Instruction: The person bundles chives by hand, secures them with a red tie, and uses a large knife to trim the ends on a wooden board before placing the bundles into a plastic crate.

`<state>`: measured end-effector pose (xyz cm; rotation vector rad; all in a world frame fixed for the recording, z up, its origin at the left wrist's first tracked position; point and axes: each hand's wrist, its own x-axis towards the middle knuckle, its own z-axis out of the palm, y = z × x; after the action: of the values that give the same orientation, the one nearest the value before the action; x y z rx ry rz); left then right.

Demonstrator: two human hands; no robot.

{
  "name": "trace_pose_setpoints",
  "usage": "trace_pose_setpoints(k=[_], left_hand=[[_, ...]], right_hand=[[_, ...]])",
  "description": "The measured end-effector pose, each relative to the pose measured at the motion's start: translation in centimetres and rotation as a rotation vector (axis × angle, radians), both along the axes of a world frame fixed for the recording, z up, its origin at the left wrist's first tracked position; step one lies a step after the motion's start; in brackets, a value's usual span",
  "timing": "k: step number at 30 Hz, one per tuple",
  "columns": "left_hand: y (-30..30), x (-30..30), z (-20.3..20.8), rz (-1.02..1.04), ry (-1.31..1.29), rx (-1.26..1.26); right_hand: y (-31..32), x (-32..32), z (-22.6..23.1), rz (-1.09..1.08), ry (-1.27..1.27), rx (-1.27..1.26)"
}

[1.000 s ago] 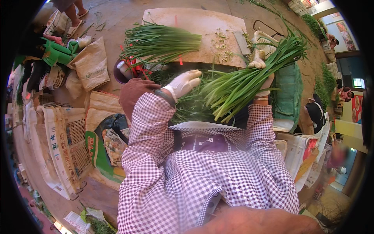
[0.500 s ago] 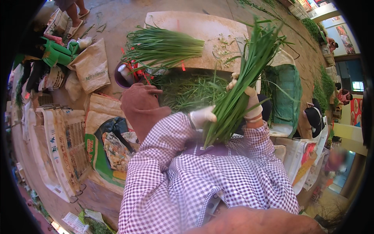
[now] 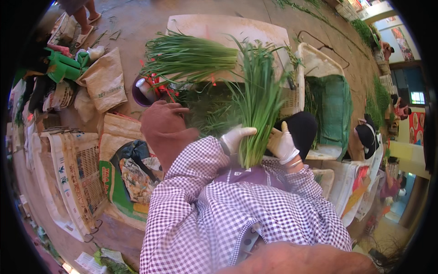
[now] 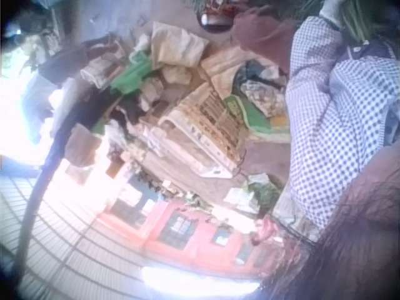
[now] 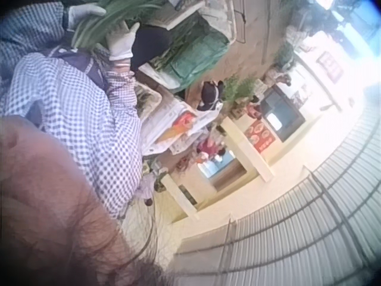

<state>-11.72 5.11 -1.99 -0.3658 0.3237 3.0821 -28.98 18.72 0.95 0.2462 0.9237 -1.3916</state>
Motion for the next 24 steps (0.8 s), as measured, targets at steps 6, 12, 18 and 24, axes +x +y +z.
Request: trace_pose_setpoints(k=[6, 12, 18, 24], left_hand=[[1.0, -1.3, 3.5, 0.090, -0.331, -0.048], [3.0, -3.7, 2.6, 0.242, -0.278, -0.284], [4.3, -6.0, 4.7, 0.402, -0.315, -0.253], [4.7, -7.0, 5.6, 0.553, -0.118, -0.208]], right_hand=[[0.4, 4.6, 0.3, 0.055, 0.127, -0.138], [0.5, 4.0, 1.1, 0.271, 0.685, -0.081], [-0.6, 3.5, 4.9, 0.242, 0.860, 0.044], [-1.0, 2.8, 7.0, 0.200, 1.127, 0.001]])
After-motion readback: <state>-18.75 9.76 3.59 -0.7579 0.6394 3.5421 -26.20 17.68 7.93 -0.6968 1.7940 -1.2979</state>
